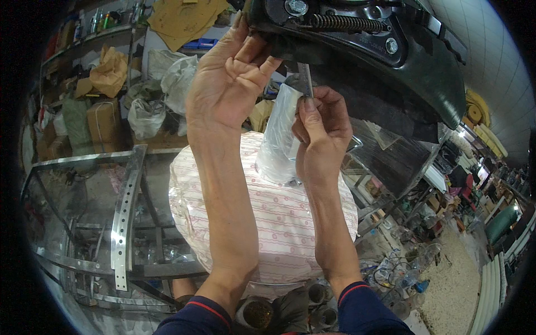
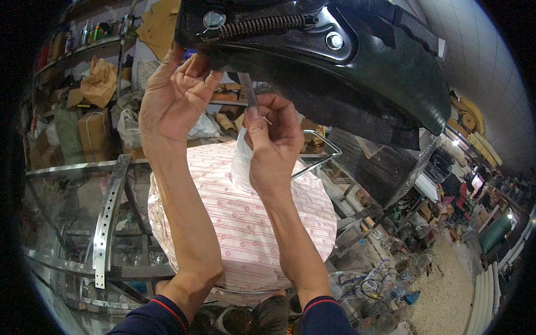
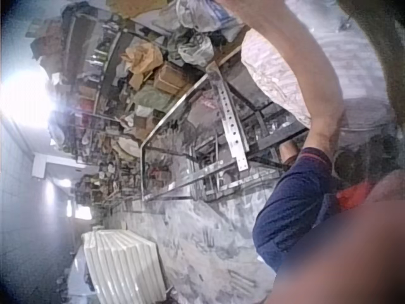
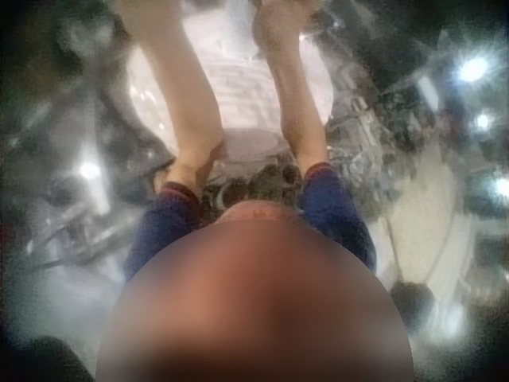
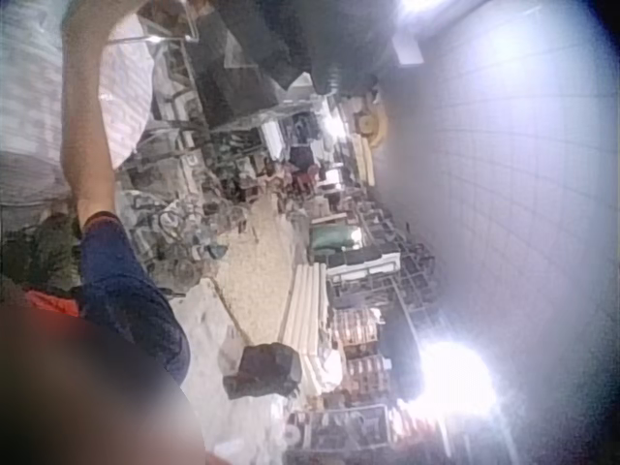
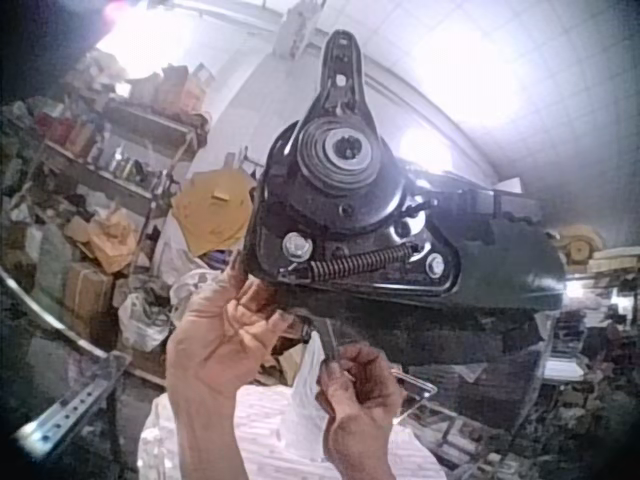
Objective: The person sits on the floor in a workshop and assembles a black mechanical component. They insert small metal parts into the component and use a wrench to tighten bolts, securing the parts in place.
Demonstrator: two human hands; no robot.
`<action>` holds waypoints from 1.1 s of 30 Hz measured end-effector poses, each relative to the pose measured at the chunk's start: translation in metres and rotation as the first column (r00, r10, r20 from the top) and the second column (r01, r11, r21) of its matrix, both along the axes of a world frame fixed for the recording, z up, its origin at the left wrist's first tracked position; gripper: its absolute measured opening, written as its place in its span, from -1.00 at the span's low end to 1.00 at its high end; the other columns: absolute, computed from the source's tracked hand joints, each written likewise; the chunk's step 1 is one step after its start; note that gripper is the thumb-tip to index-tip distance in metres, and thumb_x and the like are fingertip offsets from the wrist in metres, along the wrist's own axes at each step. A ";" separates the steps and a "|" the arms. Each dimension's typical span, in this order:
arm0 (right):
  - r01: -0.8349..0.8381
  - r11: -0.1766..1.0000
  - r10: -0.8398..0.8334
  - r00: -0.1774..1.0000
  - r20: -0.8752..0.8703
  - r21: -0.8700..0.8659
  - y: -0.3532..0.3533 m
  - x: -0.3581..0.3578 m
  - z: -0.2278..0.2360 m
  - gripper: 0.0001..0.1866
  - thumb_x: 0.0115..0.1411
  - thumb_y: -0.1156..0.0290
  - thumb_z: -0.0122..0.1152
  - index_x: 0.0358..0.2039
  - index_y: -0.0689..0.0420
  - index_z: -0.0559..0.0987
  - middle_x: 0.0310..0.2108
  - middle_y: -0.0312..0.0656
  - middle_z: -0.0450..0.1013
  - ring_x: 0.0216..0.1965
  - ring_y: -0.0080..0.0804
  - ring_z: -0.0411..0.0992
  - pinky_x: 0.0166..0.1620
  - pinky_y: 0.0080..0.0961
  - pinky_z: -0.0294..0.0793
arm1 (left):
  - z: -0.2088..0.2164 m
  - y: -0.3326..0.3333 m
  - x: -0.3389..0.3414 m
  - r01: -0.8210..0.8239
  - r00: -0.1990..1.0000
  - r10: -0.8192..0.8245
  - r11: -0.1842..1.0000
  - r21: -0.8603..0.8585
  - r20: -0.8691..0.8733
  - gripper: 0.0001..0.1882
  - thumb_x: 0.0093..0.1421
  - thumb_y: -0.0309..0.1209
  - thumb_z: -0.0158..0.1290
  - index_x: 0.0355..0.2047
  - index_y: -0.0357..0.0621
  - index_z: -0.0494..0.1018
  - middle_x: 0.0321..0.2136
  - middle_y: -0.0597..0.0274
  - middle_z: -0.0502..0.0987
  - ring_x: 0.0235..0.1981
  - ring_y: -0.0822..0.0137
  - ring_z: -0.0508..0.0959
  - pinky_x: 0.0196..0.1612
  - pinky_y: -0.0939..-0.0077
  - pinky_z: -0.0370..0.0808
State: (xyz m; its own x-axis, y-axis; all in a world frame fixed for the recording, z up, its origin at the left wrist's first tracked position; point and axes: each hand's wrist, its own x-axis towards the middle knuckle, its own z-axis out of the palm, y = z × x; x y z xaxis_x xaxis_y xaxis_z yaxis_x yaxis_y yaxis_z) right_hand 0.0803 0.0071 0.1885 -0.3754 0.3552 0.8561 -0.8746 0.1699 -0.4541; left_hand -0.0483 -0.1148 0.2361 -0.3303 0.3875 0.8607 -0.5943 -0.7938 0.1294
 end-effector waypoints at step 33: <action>-0.103 0.995 0.103 0.995 -0.003 -0.008 -0.033 -0.013 0.003 -0.81 0.29 0.56 0.23 -0.12 0.18 0.46 -0.39 -0.34 0.49 -0.52 -0.74 0.34 -0.54 -0.74 0.26 | 0.000 -0.018 -0.020 0.295 0.892 -0.316 0.949 -0.115 -0.324 -0.60 0.43 -0.35 -0.04 0.16 -0.34 0.30 0.13 -0.15 0.44 0.19 0.01 0.43 0.20 -0.01 0.41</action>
